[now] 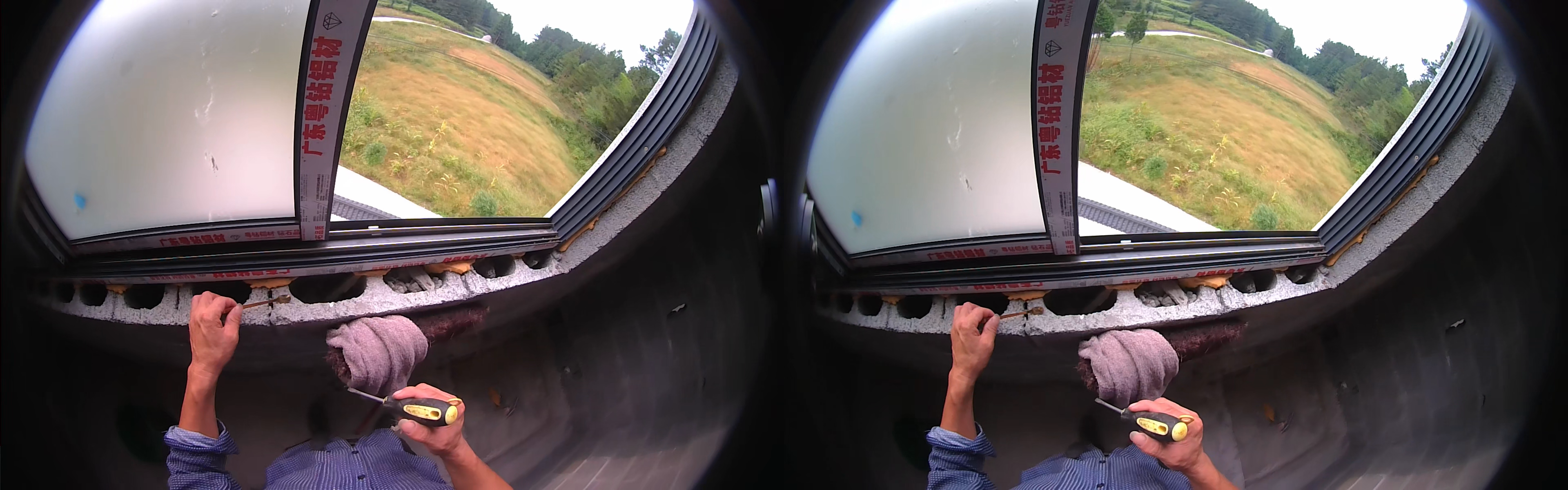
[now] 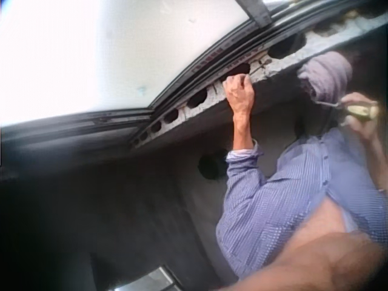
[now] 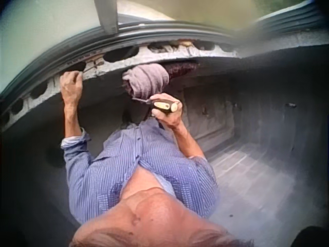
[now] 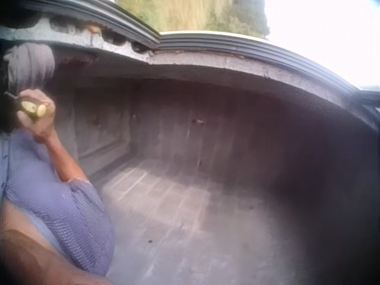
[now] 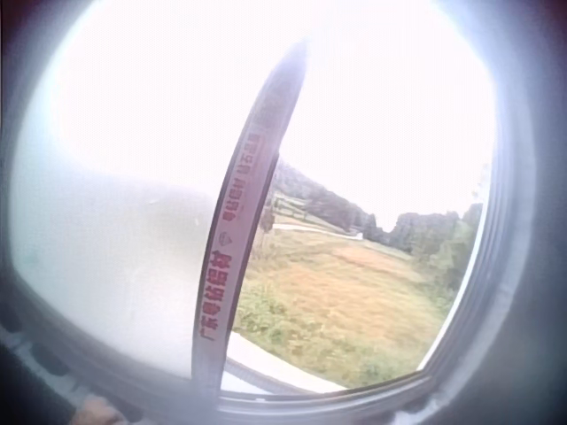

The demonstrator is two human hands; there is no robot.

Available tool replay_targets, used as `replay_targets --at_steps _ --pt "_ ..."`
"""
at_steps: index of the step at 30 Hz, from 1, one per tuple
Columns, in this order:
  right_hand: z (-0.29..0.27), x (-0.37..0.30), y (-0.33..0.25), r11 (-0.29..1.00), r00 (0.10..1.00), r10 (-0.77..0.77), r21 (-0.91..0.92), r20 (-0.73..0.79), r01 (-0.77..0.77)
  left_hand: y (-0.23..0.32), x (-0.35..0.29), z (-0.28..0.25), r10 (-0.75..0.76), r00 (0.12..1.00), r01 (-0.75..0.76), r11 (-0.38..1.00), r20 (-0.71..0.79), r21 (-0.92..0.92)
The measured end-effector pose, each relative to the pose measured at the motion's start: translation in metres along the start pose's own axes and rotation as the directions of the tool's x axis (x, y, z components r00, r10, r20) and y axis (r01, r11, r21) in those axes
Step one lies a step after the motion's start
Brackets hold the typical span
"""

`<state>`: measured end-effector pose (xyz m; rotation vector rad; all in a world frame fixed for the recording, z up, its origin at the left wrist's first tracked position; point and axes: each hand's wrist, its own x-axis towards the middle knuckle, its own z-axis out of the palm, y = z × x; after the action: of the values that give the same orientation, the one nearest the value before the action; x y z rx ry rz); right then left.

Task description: The person uses a screwdriver and a plastic pry tool to adjust and secure the lower track of a window frame. They repeatedly pry the track into place and tighten screws along the bottom edge, occasionally wiping the area with a cloth.

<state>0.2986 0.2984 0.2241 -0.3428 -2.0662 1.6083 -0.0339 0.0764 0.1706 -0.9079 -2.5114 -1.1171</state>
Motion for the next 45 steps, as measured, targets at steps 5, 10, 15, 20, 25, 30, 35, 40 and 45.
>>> replay_targets --at_steps 5,10,15,20,25,30,35,40,45 --pt "-0.007 -0.005 -0.006 1.0 0.998 -0.018 -0.001 -0.054 0.018 0.003 -0.004 0.007 0.052 0.994 -0.048 0.998 -0.095 0.045" --pt "-0.013 0.005 -0.012 0.998 0.992 -0.005 0.064 -0.126 0.013 0.0 -0.006 0.013 0.107 0.986 -0.091 0.988 -0.126 0.128" --pt "-0.007 0.003 -0.008 0.988 0.988 0.036 0.157 -0.15 -0.012 0.0 -0.006 0.015 0.128 0.98 -0.104 0.983 -0.156 0.15" --pt "-0.009 -0.002 -0.002 0.99 0.984 0.046 0.139 -0.173 -0.022 0.031 -0.003 -0.011 0.094 0.971 -0.098 0.995 -0.22 -0.005" --pt "-0.013 -0.002 -0.004 0.963 0.971 0.095 0.267 -0.218 -0.034 0.156 0.002 -0.089 0.278 0.931 -0.362 0.787 -0.237 -0.5" --pt "-0.004 0.0 0.0 0.956 0.981 0.053 0.294 -0.187 0.005 0.246 -0.023 -0.122 0.44 0.711 -0.689 0.281 -0.549 -0.668" --pt "-0.015 -0.008 0.006 0.958 0.978 0.056 0.288 -0.2 0.004 0.264 -0.031 -0.099 0.478 0.591 -0.77 0.095 -0.65 -0.631" --pt "-0.023 -0.008 0.006 0.948 0.973 0.048 0.318 -0.227 0.028 0.254 -0.032 -0.105 0.626 0.557 -0.74 0.076 -0.546 -0.669" --pt "-0.037 -0.009 0.01 0.956 0.965 0.034 0.289 -0.262 0.045 0.241 -0.042 -0.09 0.64 0.614 -0.664 0.103 -0.462 -0.74"
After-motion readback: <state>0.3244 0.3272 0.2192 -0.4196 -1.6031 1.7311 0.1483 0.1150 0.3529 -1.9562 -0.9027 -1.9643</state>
